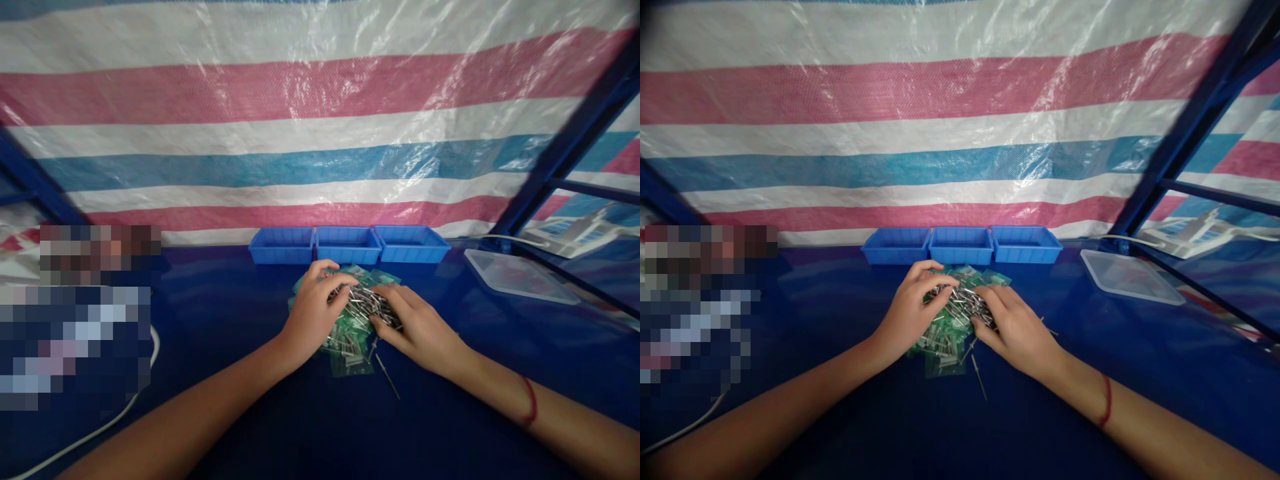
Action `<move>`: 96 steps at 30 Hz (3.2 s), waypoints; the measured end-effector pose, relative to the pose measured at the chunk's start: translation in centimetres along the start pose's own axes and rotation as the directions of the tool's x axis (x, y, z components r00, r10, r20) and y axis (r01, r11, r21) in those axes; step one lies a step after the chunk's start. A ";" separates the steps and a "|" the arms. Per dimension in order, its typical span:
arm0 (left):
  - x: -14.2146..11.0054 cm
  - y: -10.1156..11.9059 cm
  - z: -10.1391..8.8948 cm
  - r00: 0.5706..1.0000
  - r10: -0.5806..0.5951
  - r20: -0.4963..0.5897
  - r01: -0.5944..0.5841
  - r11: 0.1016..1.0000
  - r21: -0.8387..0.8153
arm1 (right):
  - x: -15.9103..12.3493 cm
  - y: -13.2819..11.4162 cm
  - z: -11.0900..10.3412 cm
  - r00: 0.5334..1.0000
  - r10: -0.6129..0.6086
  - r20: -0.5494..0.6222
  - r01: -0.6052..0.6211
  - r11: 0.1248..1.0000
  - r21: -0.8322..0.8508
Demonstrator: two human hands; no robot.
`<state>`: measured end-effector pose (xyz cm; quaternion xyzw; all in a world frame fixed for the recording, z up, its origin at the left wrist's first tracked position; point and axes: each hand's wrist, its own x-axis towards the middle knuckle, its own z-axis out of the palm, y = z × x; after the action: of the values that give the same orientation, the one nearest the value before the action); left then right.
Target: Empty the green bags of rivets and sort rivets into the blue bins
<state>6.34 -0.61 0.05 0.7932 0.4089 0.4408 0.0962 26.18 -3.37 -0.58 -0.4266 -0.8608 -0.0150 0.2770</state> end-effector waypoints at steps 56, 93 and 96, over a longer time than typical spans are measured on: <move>-2.5 2.8 -2.4 0.601 0.632 0.489 -0.620 0.755 -0.214 | -0.1 1.5 0.5 0.987 0.160 -0.032 -0.157 0.985 0.077; -2.0 0.1 -0.9 0.956 0.092 0.278 -0.162 0.956 0.243 | 0.3 1.0 0.7 0.987 0.153 -0.049 -0.146 0.982 0.123; -1.8 0.3 -0.9 0.957 0.085 0.279 -0.143 0.970 0.196 | 0.9 1.0 0.8 0.984 0.145 -0.105 -0.129 0.981 0.147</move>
<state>5.30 -2.36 -0.35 0.8737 0.3904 0.2876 0.0392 26.16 -1.88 -1.05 -0.4628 -0.8110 0.0399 0.3557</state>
